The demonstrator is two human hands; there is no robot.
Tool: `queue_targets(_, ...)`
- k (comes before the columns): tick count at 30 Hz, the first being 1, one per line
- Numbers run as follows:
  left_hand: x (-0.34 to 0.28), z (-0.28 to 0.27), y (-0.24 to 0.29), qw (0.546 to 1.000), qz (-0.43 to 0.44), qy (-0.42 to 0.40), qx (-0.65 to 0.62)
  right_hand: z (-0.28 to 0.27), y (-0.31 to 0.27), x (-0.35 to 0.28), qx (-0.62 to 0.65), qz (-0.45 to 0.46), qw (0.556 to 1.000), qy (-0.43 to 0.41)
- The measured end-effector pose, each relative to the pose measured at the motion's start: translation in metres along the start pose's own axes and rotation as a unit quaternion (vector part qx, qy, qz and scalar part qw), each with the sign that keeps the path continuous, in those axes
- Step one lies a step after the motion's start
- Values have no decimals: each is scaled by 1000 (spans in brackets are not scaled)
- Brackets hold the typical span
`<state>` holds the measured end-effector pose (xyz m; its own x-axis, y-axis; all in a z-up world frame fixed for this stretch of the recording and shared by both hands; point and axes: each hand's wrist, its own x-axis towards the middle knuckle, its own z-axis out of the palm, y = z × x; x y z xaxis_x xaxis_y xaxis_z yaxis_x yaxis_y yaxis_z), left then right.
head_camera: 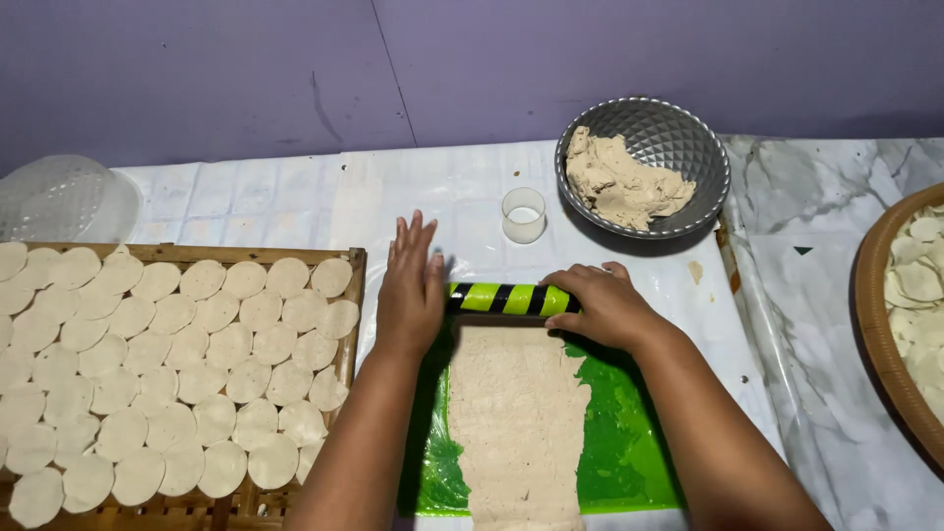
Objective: Shaping dough into small circles using a cutter and placing them on a tray.
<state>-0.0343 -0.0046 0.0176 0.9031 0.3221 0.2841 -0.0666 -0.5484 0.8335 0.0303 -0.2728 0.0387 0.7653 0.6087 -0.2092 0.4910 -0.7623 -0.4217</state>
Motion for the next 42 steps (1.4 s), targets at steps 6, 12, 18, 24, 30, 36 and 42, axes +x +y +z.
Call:
queue_targets(6, -102, -6, 13, 947, 106, -72, 294, 39, -25, -61, -72, 2, 995, 72)
queue_targets(12, -141, 15, -9, 940, 61, -82, 327, 108, -18, -79, -103, 27, 973, 204)
queue_targets(18, -65, 29, -11, 938, 37, -63, 339, 71, -9, -8, -180, 105, 968, 138)
queue_targets(24, 22, 51, -33, 911, -46, -146, 384, 45, 22, 69, -104, 59, 985, 126)
queue_targets(30, 52, 58, -45, 892, -129, -193, 388, 32, 22, 63, 21, 39, 960, 275)
queue_targets(36, 43, 46, -64, 981, -84, -49, 165, 17, 1, 18, -18, 31, 997, 62)
queue_targets(42, 10, 11, -32, 998, 8, 55, -34, 5, -19, -9, -36, 50, 998, 31)
